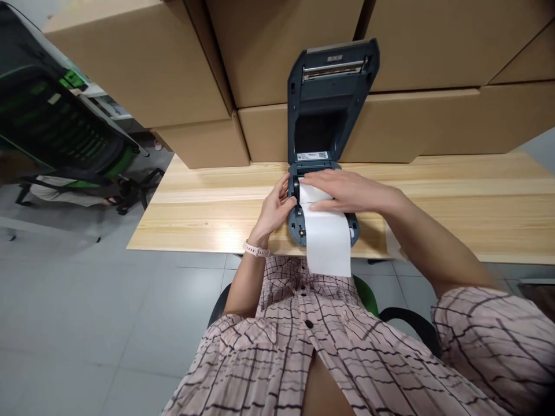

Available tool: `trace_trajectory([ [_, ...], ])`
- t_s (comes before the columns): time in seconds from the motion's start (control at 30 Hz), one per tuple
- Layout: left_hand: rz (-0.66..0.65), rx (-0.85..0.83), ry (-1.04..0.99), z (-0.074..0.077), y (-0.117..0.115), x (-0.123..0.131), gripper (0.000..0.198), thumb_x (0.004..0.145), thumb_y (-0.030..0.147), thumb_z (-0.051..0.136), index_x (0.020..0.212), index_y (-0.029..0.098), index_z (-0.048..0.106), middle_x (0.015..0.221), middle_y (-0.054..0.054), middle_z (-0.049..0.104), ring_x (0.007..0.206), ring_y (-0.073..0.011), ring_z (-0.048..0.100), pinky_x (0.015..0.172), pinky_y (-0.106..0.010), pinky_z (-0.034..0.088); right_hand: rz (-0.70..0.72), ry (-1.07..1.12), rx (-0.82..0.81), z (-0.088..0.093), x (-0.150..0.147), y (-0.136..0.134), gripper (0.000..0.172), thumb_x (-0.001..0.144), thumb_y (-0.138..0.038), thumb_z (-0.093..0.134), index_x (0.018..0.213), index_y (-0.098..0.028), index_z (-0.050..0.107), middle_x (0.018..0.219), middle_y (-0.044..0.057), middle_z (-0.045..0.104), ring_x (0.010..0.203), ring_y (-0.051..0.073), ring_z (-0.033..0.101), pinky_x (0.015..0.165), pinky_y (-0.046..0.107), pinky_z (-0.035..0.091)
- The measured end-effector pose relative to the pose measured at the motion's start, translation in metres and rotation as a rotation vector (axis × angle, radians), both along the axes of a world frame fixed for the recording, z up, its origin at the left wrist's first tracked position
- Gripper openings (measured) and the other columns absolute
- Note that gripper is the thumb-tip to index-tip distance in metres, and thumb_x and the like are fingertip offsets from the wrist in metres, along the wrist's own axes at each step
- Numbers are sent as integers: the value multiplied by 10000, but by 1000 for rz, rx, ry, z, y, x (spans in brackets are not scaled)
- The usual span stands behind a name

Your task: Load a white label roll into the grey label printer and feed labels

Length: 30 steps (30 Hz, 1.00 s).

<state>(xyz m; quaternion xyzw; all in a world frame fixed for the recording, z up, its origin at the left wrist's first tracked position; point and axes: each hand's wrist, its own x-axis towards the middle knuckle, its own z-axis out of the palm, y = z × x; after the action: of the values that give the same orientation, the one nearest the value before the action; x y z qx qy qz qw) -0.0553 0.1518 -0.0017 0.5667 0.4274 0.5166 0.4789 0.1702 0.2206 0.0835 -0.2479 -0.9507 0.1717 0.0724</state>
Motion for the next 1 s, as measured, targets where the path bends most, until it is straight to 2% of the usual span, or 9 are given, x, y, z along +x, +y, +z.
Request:
trace_trajectory([
  [0.07,8,8,2,0,-1,1,753,918,277,654,1631,275,412,1636,-132,535,1520,-319,508,1279,-596,385,20,50,63,-5,16,-33,592,1038,-585,539,1553,-293,555,1610,92,576,1437,361,584,1135,565,518],
  [0.17,27,20,2,0,-1,3,706,929,277,639,1607,289,446,1637,-116,537,1514,-311,515,1279,-588,381,13,42,90,-18,31,-79,576,1052,-576,535,1569,-322,542,1675,90,492,1515,346,518,1184,586,505],
  [0.3,80,-1,0,-2,-2,7,657,933,274,619,1575,261,485,1618,-123,558,1503,-313,525,1277,-578,384,-65,63,168,-34,27,-114,628,1026,-560,599,1577,-265,531,1694,136,448,1595,358,398,1249,631,436],
  [0.43,126,-21,6,-2,-4,12,615,943,264,595,1552,255,503,1623,-132,550,1485,-310,539,1261,-573,405,-136,79,219,-45,14,-123,659,1006,-546,637,1578,-237,525,1696,159,435,1586,370,410,1230,634,461],
  [0.8,138,-7,37,-6,-5,14,618,985,315,575,1591,296,454,1664,-96,500,1550,-308,453,1298,-579,350,-209,124,203,-54,7,-124,625,1026,-633,531,1573,-330,511,1693,98,459,1577,344,432,1170,629,503],
  [0.9,184,-99,-43,-8,-21,24,675,1010,386,586,1637,300,353,1740,-81,386,1611,-312,360,1339,-568,288,-210,136,183,-56,9,-125,635,1020,-623,561,1580,-329,504,1694,102,457,1581,352,423,1183,645,483],
  [1.0,223,-178,-83,-9,-52,38,765,1006,475,636,1662,326,270,1805,-44,233,1667,-311,236,1370,-522,239,-139,180,89,-42,22,-123,631,1019,-611,578,1576,-319,524,1692,95,463,1578,350,429,1210,639,464],
])
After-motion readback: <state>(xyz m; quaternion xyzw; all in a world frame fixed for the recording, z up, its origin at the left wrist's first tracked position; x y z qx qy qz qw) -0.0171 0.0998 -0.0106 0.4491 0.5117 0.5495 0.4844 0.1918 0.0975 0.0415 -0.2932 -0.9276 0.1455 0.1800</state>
